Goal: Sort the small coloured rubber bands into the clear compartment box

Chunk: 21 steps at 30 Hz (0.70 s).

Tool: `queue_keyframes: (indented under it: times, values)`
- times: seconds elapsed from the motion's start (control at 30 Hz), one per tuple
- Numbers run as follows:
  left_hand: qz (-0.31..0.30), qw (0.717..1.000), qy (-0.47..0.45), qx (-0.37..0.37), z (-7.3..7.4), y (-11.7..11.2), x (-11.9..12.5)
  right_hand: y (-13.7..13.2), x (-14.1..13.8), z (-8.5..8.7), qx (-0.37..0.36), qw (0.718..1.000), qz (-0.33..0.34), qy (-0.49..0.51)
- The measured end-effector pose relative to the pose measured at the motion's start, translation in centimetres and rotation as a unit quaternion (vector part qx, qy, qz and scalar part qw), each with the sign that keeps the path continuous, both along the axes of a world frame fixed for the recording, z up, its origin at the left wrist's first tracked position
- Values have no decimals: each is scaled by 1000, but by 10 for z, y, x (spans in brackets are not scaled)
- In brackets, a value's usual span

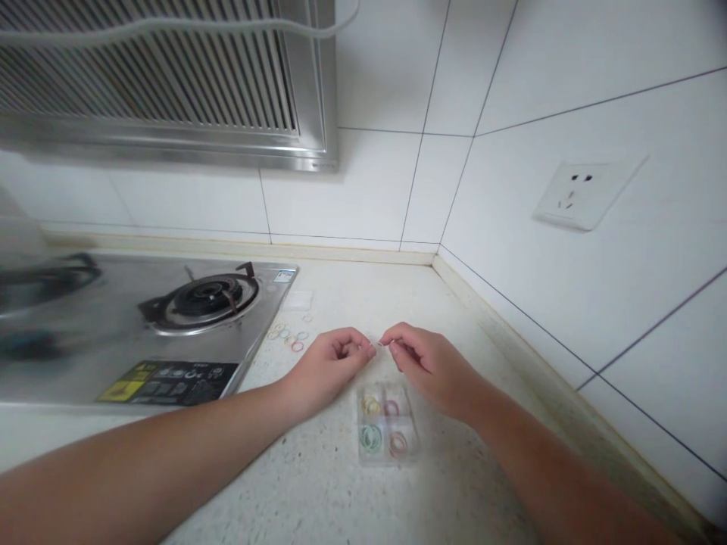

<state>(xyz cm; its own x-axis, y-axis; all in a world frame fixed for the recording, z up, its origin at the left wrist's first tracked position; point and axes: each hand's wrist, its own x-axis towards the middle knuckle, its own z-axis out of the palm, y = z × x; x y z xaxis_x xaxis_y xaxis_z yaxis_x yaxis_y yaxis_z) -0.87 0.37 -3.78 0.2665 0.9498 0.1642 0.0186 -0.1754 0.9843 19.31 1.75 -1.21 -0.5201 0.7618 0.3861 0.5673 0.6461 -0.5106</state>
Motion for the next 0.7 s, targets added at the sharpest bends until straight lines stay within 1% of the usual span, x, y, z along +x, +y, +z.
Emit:
queue_keyframes:
  times: [0.1,0.17,0.23,0.4,0.53,0.7]
  values:
    - [-33,999,-12,-22,4,0,-1,1,-1,0,-9,1000,2,-3]
    - [-57,998,-6,-28,6,-1,-2,1,-1,0,-37,999,4,5]
    - [-68,997,0,-29,7,-2,-3,1,-1,1,-70,997,13,26]
    - [-57,998,17,-29,4,1,-7,2,0,3,-134,987,44,73]
    - [-55,998,15,-35,3,1,-7,4,1,6,-145,986,54,61]
    - [-65,997,11,-47,7,-1,-5,4,0,9,-146,985,71,63]
